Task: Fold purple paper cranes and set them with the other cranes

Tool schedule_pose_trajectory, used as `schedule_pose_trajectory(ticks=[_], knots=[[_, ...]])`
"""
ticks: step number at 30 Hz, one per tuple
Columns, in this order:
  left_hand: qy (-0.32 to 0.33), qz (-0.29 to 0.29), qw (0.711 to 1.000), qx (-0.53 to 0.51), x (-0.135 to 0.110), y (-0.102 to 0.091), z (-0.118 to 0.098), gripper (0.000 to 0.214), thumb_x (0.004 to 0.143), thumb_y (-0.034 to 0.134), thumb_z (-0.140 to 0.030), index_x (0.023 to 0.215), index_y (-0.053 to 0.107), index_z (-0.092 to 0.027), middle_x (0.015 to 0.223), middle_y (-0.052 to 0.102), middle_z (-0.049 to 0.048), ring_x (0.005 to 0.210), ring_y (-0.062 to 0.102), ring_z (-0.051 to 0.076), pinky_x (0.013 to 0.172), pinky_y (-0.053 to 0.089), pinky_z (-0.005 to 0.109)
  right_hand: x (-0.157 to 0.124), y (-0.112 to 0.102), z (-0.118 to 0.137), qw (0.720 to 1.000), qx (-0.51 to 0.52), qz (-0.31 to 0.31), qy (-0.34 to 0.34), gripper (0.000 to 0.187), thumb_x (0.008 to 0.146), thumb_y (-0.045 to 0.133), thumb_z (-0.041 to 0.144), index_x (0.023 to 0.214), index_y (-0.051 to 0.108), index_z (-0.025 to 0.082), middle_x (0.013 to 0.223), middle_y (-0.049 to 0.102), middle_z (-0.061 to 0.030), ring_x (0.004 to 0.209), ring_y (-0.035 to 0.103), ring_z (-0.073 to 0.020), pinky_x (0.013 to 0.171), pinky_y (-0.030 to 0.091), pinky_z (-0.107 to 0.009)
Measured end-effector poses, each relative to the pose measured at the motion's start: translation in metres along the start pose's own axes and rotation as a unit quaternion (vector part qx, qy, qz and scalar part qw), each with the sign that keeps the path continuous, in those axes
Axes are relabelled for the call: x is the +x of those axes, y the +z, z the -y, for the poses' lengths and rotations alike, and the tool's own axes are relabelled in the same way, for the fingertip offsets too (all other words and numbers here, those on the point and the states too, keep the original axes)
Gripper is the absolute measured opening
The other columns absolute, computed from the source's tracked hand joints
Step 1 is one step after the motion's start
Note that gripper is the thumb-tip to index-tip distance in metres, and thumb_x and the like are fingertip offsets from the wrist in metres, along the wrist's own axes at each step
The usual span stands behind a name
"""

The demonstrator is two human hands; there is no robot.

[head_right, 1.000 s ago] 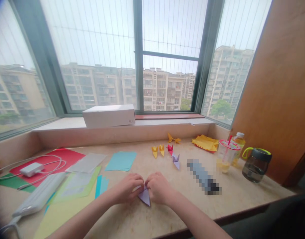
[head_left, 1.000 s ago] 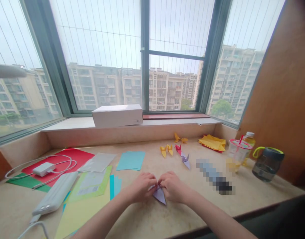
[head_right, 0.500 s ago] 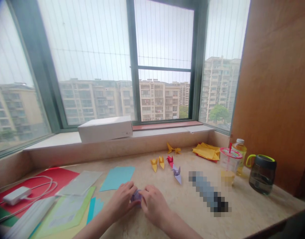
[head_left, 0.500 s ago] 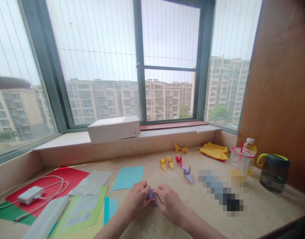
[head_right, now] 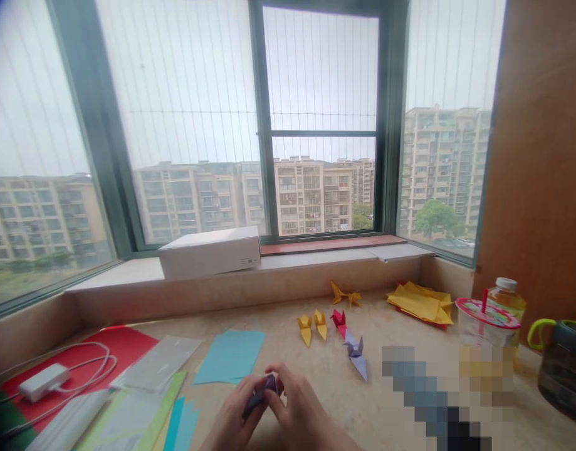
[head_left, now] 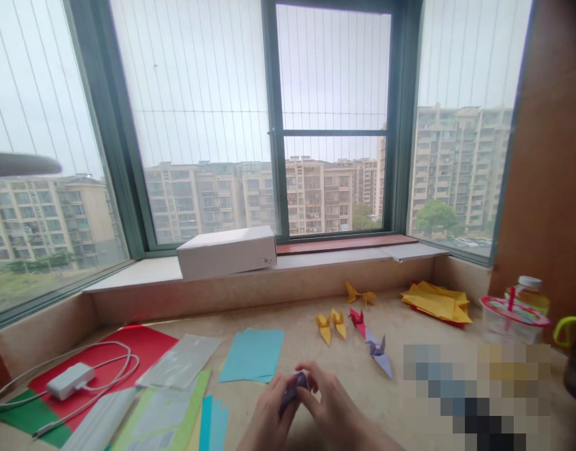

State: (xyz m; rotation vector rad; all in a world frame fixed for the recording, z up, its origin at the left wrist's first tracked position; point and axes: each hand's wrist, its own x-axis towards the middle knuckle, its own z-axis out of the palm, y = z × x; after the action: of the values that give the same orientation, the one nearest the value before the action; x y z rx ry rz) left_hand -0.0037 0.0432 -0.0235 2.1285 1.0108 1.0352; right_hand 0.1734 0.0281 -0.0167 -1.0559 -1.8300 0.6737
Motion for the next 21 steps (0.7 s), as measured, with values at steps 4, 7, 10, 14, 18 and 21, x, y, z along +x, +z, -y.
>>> schedule_pose_trajectory(ticks=[4, 7, 10, 14, 18, 21], knots=[[-0.032, -0.035, 0.999, -0.025, -0.002, -0.007, -0.006, 0.031, 0.092, 0.057, -0.047, 0.109, 0.067, -0.023, 0.102, 0.073, 0.0094, 0.093, 0.067, 0.027, 0.086, 0.052, 0.034, -0.004, -0.012, -0.001, 1.0, 0.02, 0.011, -0.017, 0.028, 0.094, 0.052, 0.023, 0.121, 0.059, 0.023, 0.089, 0.074, -0.0027, 0.079, 0.068, -0.0183, 0.074, 0.051, -0.027], [-0.06, -0.034, 0.997, -0.038, -0.002, -0.009, -0.012, 0.039, 0.093, 0.052, -0.054, 0.096, 0.07, -0.019, 0.086, 0.072, 0.0082, 0.083, 0.066, 0.025, 0.077, 0.051, 0.031, -0.003, -0.016, -0.003, 1.0, 0.03, 0.007, -0.007, 0.023, 0.097, 0.048, 0.026, 0.114, 0.063, 0.021, 0.087, 0.074, -0.0043, 0.078, 0.068, -0.0187, 0.071, 0.052, -0.027], [-0.126, -0.051, 0.987, -0.082, -0.003, -0.007, -0.014, 0.054, 0.093, 0.044, -0.063, 0.078, 0.066, -0.016, 0.057, 0.06, 0.0027, 0.054, 0.056, 0.017, 0.054, 0.044, 0.025, -0.003, -0.016, -0.003, 1.0, -0.009, 0.005, -0.013, 0.022, 0.096, 0.051, 0.024, 0.107, 0.07, 0.021, 0.094, 0.074, -0.0061, 0.079, 0.067, -0.0194, 0.075, 0.052, -0.03], [-0.17, -0.043, 0.958, -0.229, -0.002, -0.005, -0.016, 0.055, 0.087, 0.053, -0.066, 0.08, 0.065, -0.013, 0.061, 0.061, 0.003, 0.05, 0.056, 0.014, 0.049, 0.043, 0.024, -0.005, -0.016, -0.002, 0.998, -0.054, 0.016, -0.024, 0.025, 0.094, 0.054, 0.019, 0.111, 0.071, 0.023, 0.097, 0.069, -0.0063, 0.085, 0.066, -0.0196, 0.078, 0.052, -0.03], [-0.203, -0.048, 0.92, -0.332, -0.001, -0.006, -0.019, 0.056, 0.083, 0.061, -0.066, 0.087, 0.066, -0.01, 0.072, 0.068, 0.0086, 0.057, 0.064, 0.017, 0.056, 0.05, 0.027, -0.004, -0.017, -0.01, 0.993, -0.106, -0.013, -0.05, 0.029, 0.092, 0.059, 0.017, 0.117, 0.071, 0.025, 0.107, 0.065, -0.0084, 0.097, 0.064, -0.022, 0.089, 0.052, -0.036], [-0.217, -0.065, 0.906, -0.359, 0.0, -0.007, -0.02, 0.056, 0.082, 0.064, -0.065, 0.091, 0.067, -0.01, 0.078, 0.071, 0.0107, 0.062, 0.067, 0.018, 0.062, 0.053, 0.029, -0.004, -0.017, -0.016, 0.986, -0.142, -0.032, -0.075, 0.028, 0.091, 0.06, 0.017, 0.114, 0.072, 0.026, 0.111, 0.062, -0.0093, 0.096, 0.062, -0.0228, 0.089, 0.053, -0.039]])
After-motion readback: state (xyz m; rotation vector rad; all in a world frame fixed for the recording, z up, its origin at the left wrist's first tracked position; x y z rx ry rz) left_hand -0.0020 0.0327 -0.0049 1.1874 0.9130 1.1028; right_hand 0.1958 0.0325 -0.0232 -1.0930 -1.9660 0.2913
